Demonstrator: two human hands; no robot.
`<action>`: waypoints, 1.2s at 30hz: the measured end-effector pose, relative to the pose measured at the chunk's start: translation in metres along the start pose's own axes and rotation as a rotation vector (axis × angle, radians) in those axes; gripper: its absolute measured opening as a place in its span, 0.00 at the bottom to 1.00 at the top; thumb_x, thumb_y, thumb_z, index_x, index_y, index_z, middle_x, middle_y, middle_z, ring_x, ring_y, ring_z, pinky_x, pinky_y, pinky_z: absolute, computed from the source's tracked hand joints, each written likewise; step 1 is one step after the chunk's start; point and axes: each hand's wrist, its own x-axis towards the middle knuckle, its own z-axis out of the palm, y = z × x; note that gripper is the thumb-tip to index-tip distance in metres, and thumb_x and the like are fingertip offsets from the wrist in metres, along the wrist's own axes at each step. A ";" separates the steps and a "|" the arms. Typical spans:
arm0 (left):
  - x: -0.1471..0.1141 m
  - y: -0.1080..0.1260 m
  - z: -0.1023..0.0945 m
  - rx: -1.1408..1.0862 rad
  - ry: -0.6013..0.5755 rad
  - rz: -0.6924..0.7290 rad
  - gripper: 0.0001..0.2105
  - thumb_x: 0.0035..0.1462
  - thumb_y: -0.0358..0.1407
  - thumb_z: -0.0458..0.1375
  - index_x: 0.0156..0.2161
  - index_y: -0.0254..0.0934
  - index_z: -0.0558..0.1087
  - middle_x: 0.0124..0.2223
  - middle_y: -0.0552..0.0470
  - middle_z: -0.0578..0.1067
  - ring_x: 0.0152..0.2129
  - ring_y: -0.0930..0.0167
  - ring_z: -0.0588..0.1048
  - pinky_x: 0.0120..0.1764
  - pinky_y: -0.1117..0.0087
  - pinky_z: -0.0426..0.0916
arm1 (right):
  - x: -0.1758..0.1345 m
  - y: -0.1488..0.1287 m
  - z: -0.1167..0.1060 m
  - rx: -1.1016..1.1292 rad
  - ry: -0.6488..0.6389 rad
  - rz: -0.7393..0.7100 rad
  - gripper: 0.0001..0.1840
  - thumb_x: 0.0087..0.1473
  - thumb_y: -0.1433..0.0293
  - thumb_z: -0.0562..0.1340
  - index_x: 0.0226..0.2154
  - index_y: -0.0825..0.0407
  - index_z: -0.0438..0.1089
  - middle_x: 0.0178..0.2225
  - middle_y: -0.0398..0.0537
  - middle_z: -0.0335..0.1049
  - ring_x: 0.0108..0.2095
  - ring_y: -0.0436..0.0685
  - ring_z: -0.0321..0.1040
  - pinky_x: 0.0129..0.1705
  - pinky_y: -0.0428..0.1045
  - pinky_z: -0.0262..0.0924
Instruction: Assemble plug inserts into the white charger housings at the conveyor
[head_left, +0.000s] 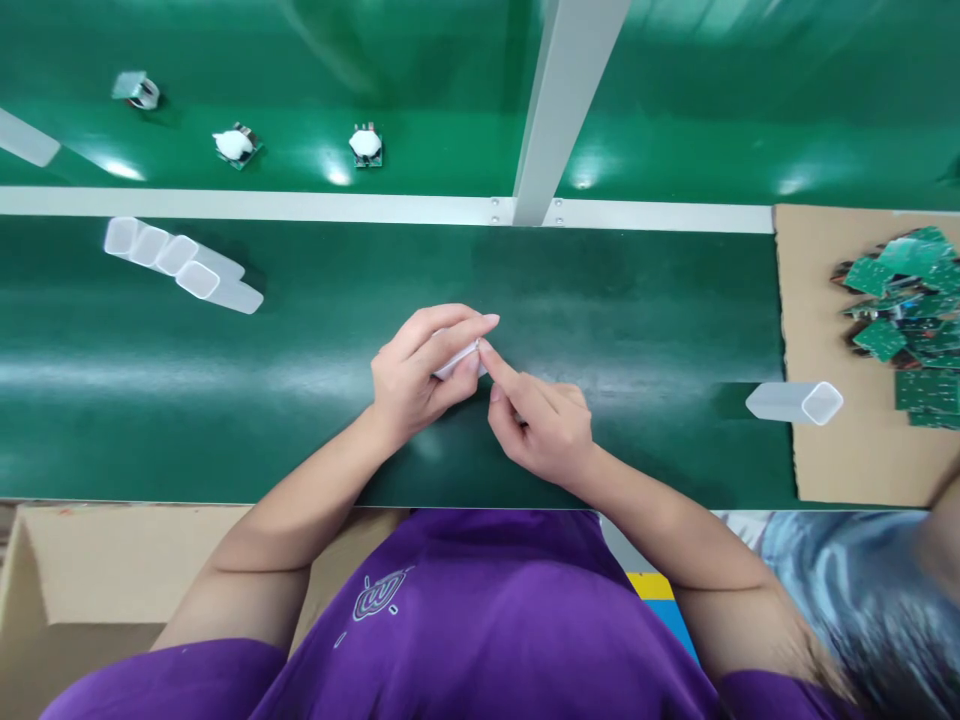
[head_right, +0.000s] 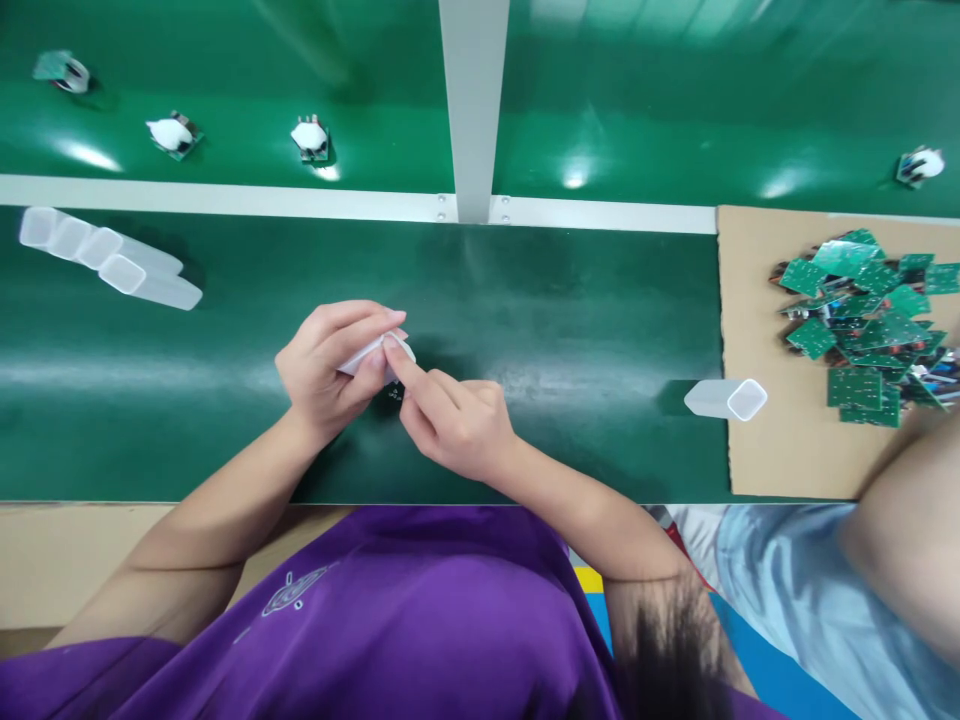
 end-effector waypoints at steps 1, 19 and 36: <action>0.000 -0.001 0.000 0.018 0.005 0.031 0.12 0.63 0.35 0.53 0.48 0.43 0.75 0.41 0.52 0.78 0.36 0.73 0.77 0.40 0.72 0.73 | 0.000 0.000 0.000 -0.018 -0.002 -0.012 0.23 0.61 0.79 0.54 0.58 0.58 0.64 0.20 0.34 0.63 0.16 0.46 0.55 0.21 0.46 0.54; 0.001 0.001 -0.004 -0.367 -0.036 -0.384 0.12 0.63 0.42 0.54 0.42 0.41 0.78 0.40 0.50 0.79 0.32 0.70 0.78 0.35 0.69 0.74 | 0.015 0.004 -0.017 0.694 -0.131 0.672 0.13 0.62 0.69 0.56 0.47 0.48 0.72 0.19 0.35 0.60 0.16 0.45 0.55 0.19 0.43 0.53; 0.001 0.003 0.001 -0.642 -0.229 -0.617 0.14 0.60 0.47 0.57 0.39 0.42 0.80 0.40 0.48 0.80 0.35 0.66 0.79 0.36 0.66 0.76 | 0.020 0.013 -0.028 0.924 -0.126 0.772 0.13 0.61 0.61 0.63 0.46 0.44 0.64 0.30 0.37 0.67 0.21 0.47 0.64 0.21 0.44 0.63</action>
